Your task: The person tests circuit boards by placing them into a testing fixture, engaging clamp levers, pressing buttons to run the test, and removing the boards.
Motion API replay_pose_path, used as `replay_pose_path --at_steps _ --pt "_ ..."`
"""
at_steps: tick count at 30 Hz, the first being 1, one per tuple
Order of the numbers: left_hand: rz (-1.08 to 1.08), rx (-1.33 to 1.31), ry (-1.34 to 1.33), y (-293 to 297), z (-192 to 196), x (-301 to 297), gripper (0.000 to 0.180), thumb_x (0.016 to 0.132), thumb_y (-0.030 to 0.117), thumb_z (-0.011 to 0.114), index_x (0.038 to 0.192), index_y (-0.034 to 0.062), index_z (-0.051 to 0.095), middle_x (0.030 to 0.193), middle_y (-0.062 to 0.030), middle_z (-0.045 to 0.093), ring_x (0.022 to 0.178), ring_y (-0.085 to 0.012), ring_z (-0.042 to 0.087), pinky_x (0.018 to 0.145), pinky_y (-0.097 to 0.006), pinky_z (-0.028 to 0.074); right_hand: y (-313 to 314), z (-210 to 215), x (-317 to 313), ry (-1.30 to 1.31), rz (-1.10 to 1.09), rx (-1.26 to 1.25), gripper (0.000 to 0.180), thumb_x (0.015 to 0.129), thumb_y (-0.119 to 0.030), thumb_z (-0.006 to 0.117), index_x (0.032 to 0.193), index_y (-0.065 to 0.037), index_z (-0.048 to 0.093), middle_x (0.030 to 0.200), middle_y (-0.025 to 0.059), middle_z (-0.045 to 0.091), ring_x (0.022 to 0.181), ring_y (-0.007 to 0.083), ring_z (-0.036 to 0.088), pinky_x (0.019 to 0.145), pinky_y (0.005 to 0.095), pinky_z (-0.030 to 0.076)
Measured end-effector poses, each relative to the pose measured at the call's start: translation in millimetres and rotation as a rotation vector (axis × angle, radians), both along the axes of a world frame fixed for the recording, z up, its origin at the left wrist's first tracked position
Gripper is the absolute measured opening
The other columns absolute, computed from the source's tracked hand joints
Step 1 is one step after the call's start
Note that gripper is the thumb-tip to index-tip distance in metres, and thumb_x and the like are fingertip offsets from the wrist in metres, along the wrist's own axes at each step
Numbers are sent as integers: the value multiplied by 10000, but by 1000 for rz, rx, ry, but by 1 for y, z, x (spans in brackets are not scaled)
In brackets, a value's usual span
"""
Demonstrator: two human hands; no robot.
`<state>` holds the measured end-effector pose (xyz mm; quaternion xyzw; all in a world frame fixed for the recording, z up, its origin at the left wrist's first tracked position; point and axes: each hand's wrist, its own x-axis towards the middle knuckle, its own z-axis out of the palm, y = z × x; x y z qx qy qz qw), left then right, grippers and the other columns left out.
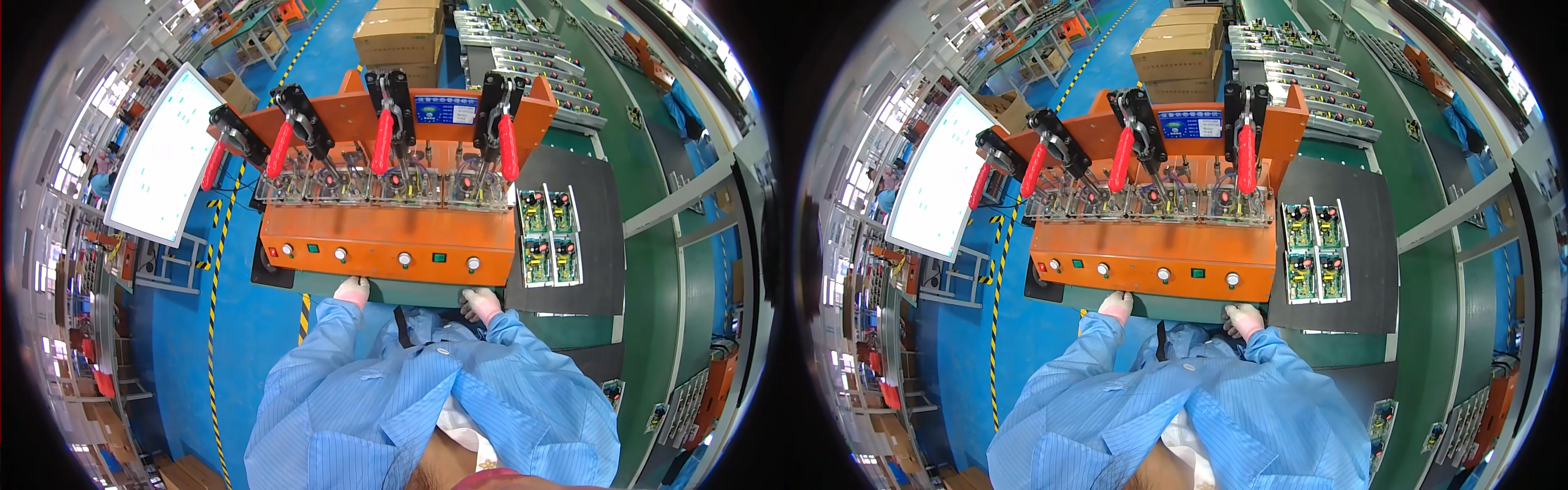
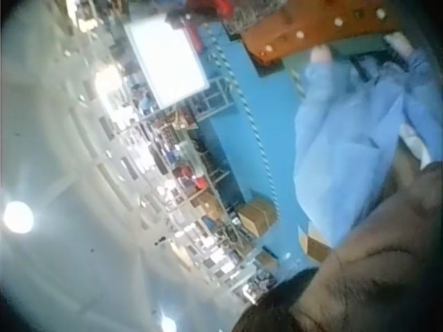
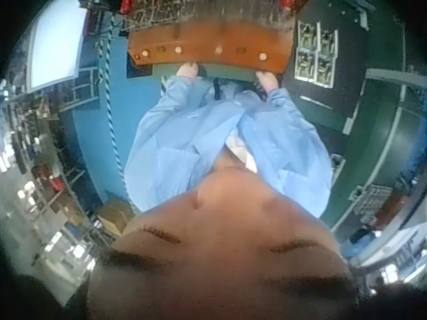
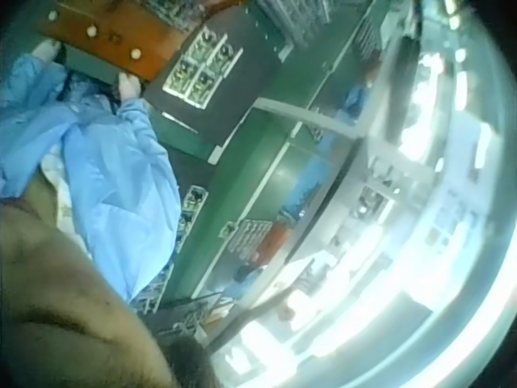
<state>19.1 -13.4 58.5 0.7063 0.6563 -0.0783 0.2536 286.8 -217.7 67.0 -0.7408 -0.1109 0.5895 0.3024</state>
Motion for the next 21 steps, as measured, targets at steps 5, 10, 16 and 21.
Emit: replay_pose_path --at_steps 5,10,16,21 --pt "-7 -8 -6 -2 9 4 464 912 402 361 1104 72 625 1112 -171 647 1009 -426 574 852 -449 466 2 7 1 15 1 -31 362 918 -301 441 909 26 595 716 156 644 500 231 568 462 303 471" --pt "-9 -42 10 1 7 2 461 911 397 365 1097 66 625 1109 -172 648 1008 -423 575 852 -446 465 3 10 2 43 -6 -48 330 908 -291 450 892 -4 612 715 132 652 513 221 569 476 301 469" --pt "-21 -41 15 2 7 3 473 930 407 361 1107 62 633 1113 -149 657 1021 -409 581 866 -442 465 2 3 4 58 -6 -43 335 909 -293 450 891 1 610 726 137 654 520 224 573 482 307 474" --pt "1 -49 21 1 9 3 468 933 400 360 1117 64 629 1127 -146 652 1028 -403 580 870 -439 466 4 4 4 49 3 -33 340 908 -294 451 890 7 609 726 139 654 513 223 569 479 302 473"
